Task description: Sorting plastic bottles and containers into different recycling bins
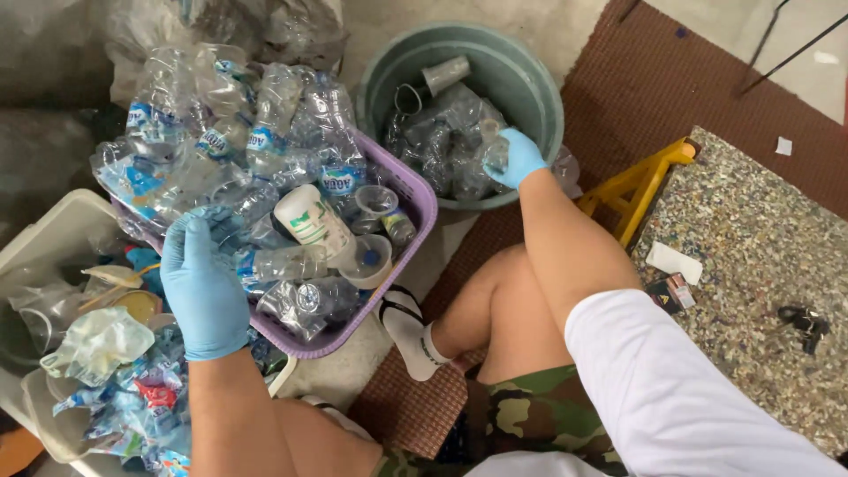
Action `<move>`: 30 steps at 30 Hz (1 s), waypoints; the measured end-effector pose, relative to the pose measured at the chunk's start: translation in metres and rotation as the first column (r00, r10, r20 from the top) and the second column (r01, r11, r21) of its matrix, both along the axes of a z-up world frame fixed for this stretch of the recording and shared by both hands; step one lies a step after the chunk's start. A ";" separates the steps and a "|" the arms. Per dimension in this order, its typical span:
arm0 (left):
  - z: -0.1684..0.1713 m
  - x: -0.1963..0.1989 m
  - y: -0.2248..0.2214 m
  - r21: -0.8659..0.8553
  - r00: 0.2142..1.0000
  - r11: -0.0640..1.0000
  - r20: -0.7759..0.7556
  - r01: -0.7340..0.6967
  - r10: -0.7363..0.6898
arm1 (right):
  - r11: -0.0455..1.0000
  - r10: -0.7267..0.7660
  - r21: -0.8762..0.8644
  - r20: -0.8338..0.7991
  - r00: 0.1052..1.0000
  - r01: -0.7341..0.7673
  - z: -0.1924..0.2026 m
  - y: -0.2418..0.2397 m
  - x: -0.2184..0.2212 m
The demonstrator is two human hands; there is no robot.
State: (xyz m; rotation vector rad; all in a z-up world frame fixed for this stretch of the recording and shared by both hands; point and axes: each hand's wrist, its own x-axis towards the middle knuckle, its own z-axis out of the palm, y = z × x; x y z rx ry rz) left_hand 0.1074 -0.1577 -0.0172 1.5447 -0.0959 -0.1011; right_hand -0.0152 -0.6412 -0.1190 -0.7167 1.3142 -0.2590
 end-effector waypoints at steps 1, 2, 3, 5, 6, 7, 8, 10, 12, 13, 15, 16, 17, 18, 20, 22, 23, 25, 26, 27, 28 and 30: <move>-0.027 0.015 0.006 -0.066 1.000 0.998 -0.031 -0.002 0.000 | 0.999 -0.035 0.016 0.072 0.997 0.034 -0.026 -0.010 -0.002; -0.055 0.031 0.014 -0.132 0.998 0.991 -0.062 -0.005 -0.003 | 0.997 -0.071 0.035 0.143 0.987 0.066 -0.052 -0.019 -0.003; -0.043 0.023 0.006 -0.129 0.998 0.992 -0.061 -0.009 0.001 | 0.997 -0.067 0.037 0.144 0.987 0.062 -0.073 -0.028 -0.001; -0.021 0.009 -0.007 -0.142 0.998 0.990 -0.064 -0.024 0.015 | 0.993 -0.116 -0.005 0.212 0.970 0.120 -0.114 -0.043 0.006; -0.019 0.009 -0.005 -0.140 0.998 0.990 -0.061 -0.032 0.024 | 0.994 -0.109 -0.003 0.214 0.971 0.112 -0.117 -0.043 0.009; -0.019 0.009 -0.003 -0.129 0.998 0.991 -0.062 -0.031 0.023 | 0.997 -0.055 -0.040 0.149 0.987 0.062 -0.121 -0.043 0.011; -0.018 0.010 -0.001 -0.118 0.998 0.993 -0.063 -0.030 0.023 | 0.997 -0.003 -0.074 0.082 0.997 0.009 -0.124 -0.042 0.012; -0.019 0.011 0.002 -0.122 0.997 0.991 -0.072 -0.047 0.038 | 0.994 0.022 -0.105 0.056 0.998 -0.016 -0.118 -0.038 0.017; -0.014 0.011 0.002 -0.123 0.995 0.990 -0.082 -0.065 0.055 | 0.990 0.046 -0.134 0.026 0.999 -0.042 -0.128 -0.043 0.026; -0.010 0.009 0.001 -0.139 0.995 0.988 -0.079 -0.071 0.060 | 0.982 0.069 -0.176 0.026 0.997 -0.064 -0.141 -0.050 0.033; -0.006 0.008 -0.002 -0.154 0.994 0.984 -0.074 -0.089 0.078 | 0.972 0.104 -0.216 0.027 0.994 -0.096 -0.168 -0.063 0.050; -0.007 0.009 -0.004 -0.171 0.994 0.982 -0.083 -0.084 0.071 | 0.959 0.130 -0.260 0.043 0.991 -0.114 -0.181 -0.069 0.060; -0.008 0.009 -0.005 -0.190 0.994 0.978 -0.092 -0.083 0.066 | 0.943 0.159 -0.305 0.058 0.986 -0.134 -0.194 -0.075 0.071; -0.002 0.007 -0.006 -0.191 0.992 0.977 -0.092 -0.097 0.081 | 0.941 0.174 -0.306 0.058 0.983 -0.148 -0.160 -0.046 0.073; 0.011 0.002 -0.006 -0.129 0.995 0.990 -0.089 -0.063 0.051 | 0.782 0.398 -0.529 0.016 0.917 -0.330 -0.093 0.011 0.074; 0.013 0.004 -0.005 -0.161 0.994 0.984 -0.099 -0.071 0.055 | 0.721 0.437 -0.606 0.022 0.899 -0.335 -0.075 0.047 0.092; 0.013 0.004 -0.004 -0.191 0.993 0.979 -0.110 -0.064 0.044 | 0.661 0.462 -0.677 0.026 0.887 -0.324 -0.067 0.065 0.099; 0.018 0.003 0.001 -0.184 0.993 0.981 -0.116 -0.061 0.040 | 0.617 0.514 -0.712 0.042 0.857 -0.335 -0.063 0.096 0.120; 0.021 0.003 0.003 -0.176 0.992 0.983 -0.121 -0.041 0.020 | 0.579 0.551 -0.745 0.057 0.833 -0.332 -0.060 0.112 0.130; 0.020 0.003 0.004 -0.177 0.992 0.983 -0.119 -0.054 0.033 | 0.574 0.562 -0.746 0.058 0.825 -0.339 -0.058 0.129 0.141; 0.018 0.002 0.005 -0.178 0.992 0.982 -0.123 -0.057 0.035 | 0.595 0.572 -0.741 0.117 0.812 -0.313 -0.055 0.146 0.151; 0.018 0.002 0.011 -0.174 0.991 0.982 -0.121 -0.074 0.053 | 0.615 0.592 -0.732 0.183 0.785 -0.294 -0.058 0.172 0.179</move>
